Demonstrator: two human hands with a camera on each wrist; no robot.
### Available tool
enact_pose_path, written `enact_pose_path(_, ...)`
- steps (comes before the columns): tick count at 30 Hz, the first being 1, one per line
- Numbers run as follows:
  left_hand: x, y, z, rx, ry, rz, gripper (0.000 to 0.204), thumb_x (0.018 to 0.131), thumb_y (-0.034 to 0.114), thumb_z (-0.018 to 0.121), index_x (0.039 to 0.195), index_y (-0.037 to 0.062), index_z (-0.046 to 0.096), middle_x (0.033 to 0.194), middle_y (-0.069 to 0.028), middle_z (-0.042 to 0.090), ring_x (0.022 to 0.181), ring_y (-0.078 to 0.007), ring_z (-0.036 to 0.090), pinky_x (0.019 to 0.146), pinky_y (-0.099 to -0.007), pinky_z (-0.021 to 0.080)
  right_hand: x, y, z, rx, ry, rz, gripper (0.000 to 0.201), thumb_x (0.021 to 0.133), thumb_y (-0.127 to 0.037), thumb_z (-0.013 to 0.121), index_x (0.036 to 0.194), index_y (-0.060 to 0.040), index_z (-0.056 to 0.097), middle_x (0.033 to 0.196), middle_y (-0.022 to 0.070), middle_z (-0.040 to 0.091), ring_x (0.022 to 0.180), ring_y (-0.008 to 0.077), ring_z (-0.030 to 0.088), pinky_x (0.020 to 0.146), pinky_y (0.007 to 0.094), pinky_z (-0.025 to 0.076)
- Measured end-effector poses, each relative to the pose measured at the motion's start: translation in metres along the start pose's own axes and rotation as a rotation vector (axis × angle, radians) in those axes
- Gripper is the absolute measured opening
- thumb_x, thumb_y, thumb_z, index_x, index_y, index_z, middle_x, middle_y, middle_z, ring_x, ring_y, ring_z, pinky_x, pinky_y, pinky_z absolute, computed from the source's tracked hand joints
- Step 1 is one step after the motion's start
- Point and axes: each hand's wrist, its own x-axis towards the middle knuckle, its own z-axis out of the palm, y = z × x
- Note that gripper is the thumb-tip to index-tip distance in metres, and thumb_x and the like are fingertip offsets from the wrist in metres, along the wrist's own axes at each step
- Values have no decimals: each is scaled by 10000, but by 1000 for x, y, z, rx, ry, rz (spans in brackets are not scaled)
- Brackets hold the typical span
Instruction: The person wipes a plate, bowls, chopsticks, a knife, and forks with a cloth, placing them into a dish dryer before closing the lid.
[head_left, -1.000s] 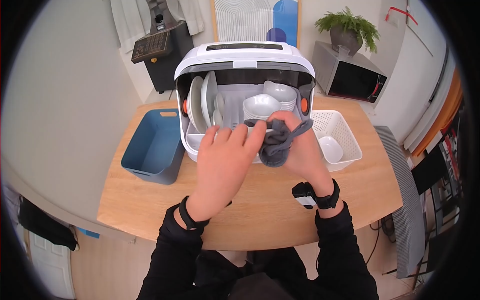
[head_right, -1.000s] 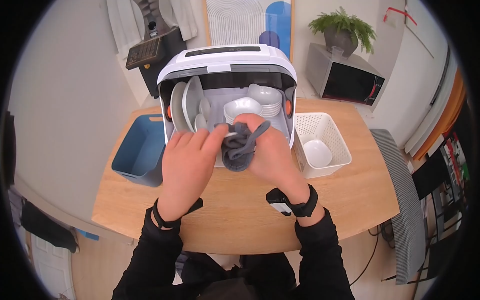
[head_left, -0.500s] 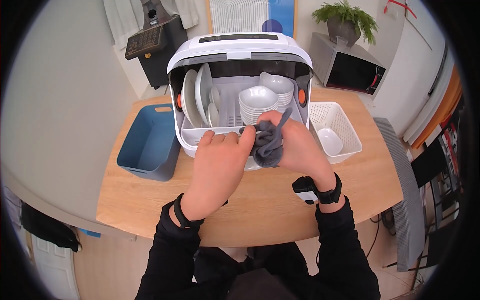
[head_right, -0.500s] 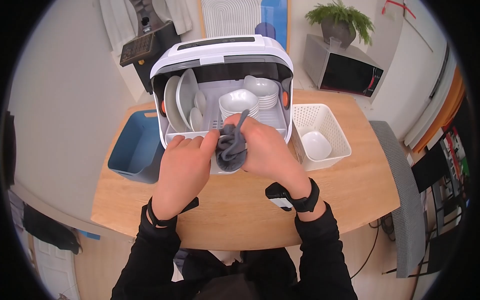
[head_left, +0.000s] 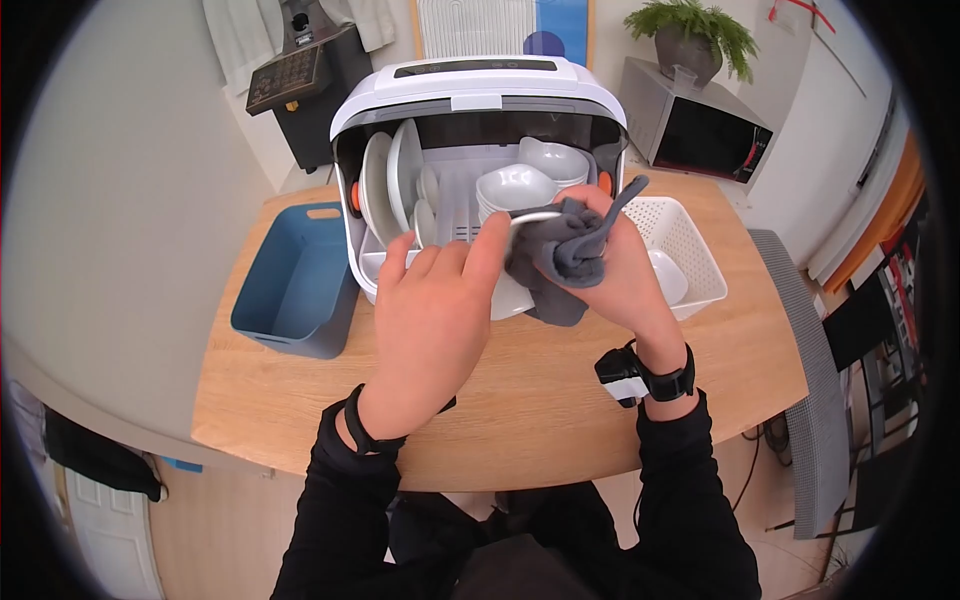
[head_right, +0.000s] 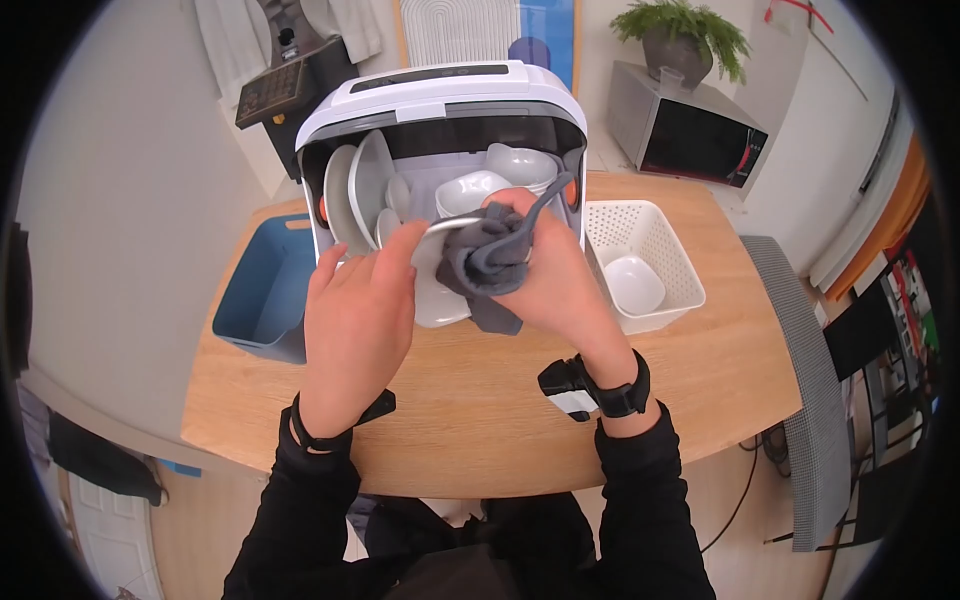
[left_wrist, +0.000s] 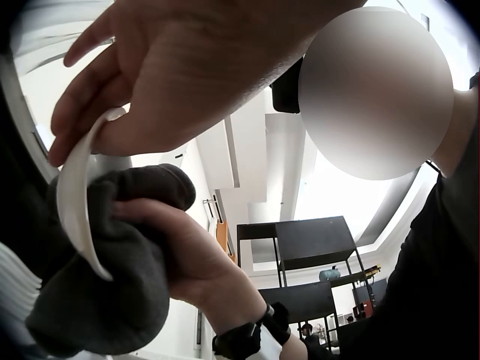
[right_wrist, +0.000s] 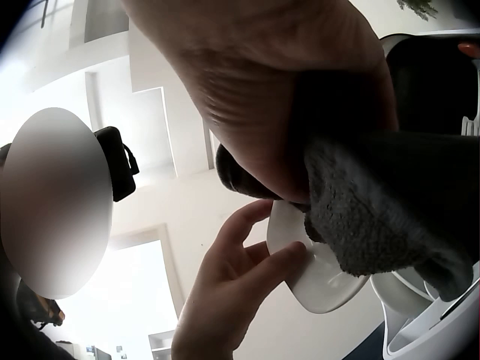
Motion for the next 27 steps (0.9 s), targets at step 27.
enact_pose_path(27, 11, -16, -1, -151, -95, 82, 329, 869, 112, 656, 1189, 117, 580, 729, -43, 642, 716, -222, 640, 793, -362, 494, -7, -10, 3, -263, 94, -271, 434, 722, -66, 779, 1099, -83, 565, 992, 99, 622, 866, 287, 632, 767, 336, 501)
